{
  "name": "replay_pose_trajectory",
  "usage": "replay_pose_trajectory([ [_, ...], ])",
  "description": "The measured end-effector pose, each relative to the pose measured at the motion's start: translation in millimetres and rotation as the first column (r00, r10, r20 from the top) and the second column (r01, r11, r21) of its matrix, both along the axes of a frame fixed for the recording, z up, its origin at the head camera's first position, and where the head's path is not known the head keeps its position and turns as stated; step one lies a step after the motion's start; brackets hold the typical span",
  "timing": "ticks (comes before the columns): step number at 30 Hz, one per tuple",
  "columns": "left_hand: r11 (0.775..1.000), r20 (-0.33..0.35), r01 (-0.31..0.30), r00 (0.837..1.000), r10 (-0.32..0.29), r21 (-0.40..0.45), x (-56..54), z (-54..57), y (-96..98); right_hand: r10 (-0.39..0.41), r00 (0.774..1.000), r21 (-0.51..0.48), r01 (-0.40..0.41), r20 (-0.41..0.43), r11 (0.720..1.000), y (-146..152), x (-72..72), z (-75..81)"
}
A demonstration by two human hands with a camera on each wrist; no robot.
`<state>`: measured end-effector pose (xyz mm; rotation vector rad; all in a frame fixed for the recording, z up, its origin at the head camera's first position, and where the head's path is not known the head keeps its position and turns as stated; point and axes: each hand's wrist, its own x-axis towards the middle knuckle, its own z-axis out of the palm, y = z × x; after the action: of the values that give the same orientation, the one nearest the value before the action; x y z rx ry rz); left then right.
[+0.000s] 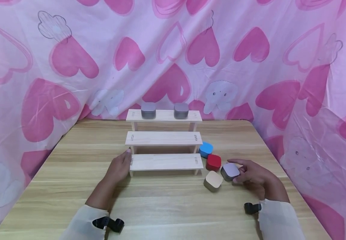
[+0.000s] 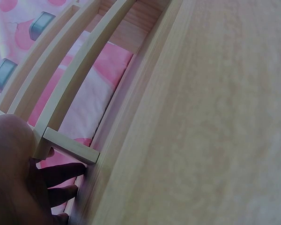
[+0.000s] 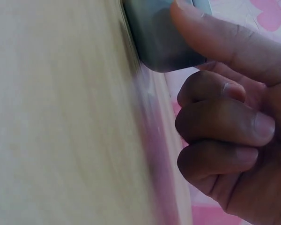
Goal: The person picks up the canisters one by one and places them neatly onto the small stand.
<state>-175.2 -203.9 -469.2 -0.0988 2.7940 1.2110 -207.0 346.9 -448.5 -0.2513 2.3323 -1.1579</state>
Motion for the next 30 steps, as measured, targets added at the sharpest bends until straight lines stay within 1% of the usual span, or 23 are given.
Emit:
replay_pose_trajectory([
  [5,1.000,0.010,-0.001,1.000,0.001,0.006,0.5,0.1,-0.3,0.007,1.000,-0.040,-0.006,0.016,0.999,4,-2.9,-3.4],
  [10,1.000,0.023,-0.004,1.000,0.004,0.017,0.3,-0.6,-1.0,0.027,1.000,-0.050,-0.026,0.016,0.998,6,-5.8,-5.1],
  [18,1.000,-0.003,-0.011,1.000,0.012,0.026,-0.3,-2.4,-0.7,0.083,0.997,-0.087,-0.083,-0.004,0.993,10,-10.1,-11.0],
  [21,0.999,0.009,-0.013,1.000,0.012,0.036,-0.9,-2.5,-0.6,0.095,0.995,-0.103,-0.094,0.002,0.990,9,-10.7,-12.0],
  [22,0.999,0.019,-0.003,1.000,0.002,0.038,-0.9,-2.4,-0.7,0.097,0.995,-0.106,-0.096,0.001,0.990,9,-10.8,-12.3],
  [25,0.999,0.024,0.001,1.000,-0.002,0.033,-1.4,-2.6,-1.5,0.099,0.995,-0.106,-0.100,-0.011,0.989,8,-11.1,-12.6],
  [30,1.000,0.015,0.005,1.000,-0.005,0.020,-0.4,-1.0,-0.9,0.091,0.996,-0.093,-0.092,-0.025,0.991,7,-10.1,-12.3],
])
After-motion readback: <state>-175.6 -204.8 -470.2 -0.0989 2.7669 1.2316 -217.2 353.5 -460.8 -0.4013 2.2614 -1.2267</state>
